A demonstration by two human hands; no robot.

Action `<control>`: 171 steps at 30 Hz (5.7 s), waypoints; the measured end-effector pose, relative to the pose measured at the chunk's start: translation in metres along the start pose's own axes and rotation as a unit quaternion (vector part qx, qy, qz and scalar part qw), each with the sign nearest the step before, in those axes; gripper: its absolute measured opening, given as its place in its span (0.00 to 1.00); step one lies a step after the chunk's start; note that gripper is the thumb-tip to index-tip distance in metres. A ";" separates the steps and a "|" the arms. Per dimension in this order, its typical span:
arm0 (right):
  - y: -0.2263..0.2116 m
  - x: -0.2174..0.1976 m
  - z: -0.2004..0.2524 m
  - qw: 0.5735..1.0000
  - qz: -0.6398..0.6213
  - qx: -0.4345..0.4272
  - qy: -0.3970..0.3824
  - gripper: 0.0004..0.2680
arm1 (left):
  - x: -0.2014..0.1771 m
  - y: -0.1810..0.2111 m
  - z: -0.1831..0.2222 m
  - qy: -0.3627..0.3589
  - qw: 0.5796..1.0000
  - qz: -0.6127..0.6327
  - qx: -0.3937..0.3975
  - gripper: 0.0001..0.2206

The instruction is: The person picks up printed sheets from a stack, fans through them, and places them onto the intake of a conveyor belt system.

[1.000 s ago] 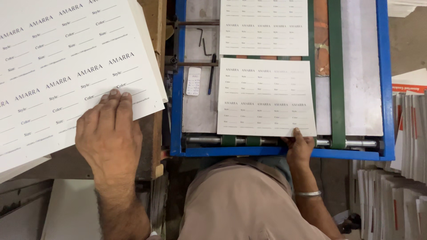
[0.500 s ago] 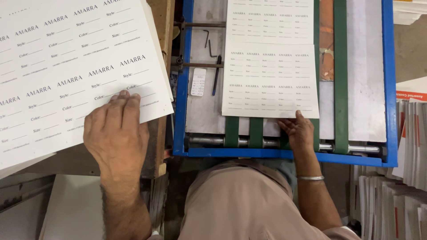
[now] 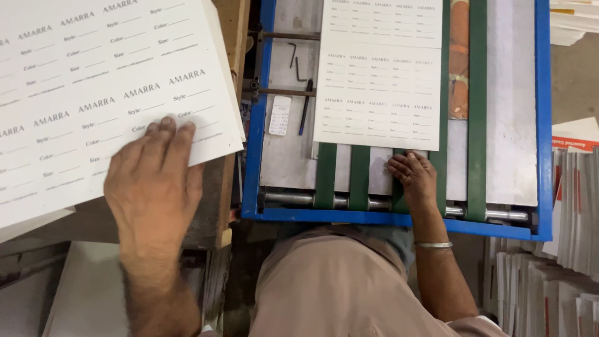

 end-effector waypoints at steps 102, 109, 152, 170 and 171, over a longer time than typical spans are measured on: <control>-0.028 -0.070 0.034 0.974 -0.067 -0.135 0.172 0.07 | -0.008 0.133 0.122 -0.572 0.571 0.562 0.173 0.15; -0.004 -0.079 0.069 0.980 -0.040 -0.112 0.157 0.07 | 0.002 0.135 0.150 -0.594 0.534 0.581 0.155 0.17; -0.023 0.015 -0.040 0.997 -0.065 -0.027 0.031 0.12 | 0.012 0.000 0.021 0.166 0.980 -0.108 0.014 0.06; -0.108 0.195 0.169 0.902 -0.046 -0.074 -0.422 0.15 | -0.002 0.068 -0.022 0.041 0.996 0.018 0.075 0.20; -0.112 0.210 0.191 0.867 -0.062 -0.083 -0.488 0.15 | 0.014 0.098 -0.023 -0.016 0.995 0.026 0.094 0.19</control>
Point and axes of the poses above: each hand's wrist, its own z-axis away from the middle knuckle, its own x-axis out of the palm, y = z × x, the point moved 7 cm from there along -z, towards the middle knuckle, and after that the axes turned 7 degrees about y, right-handed, at the moved point
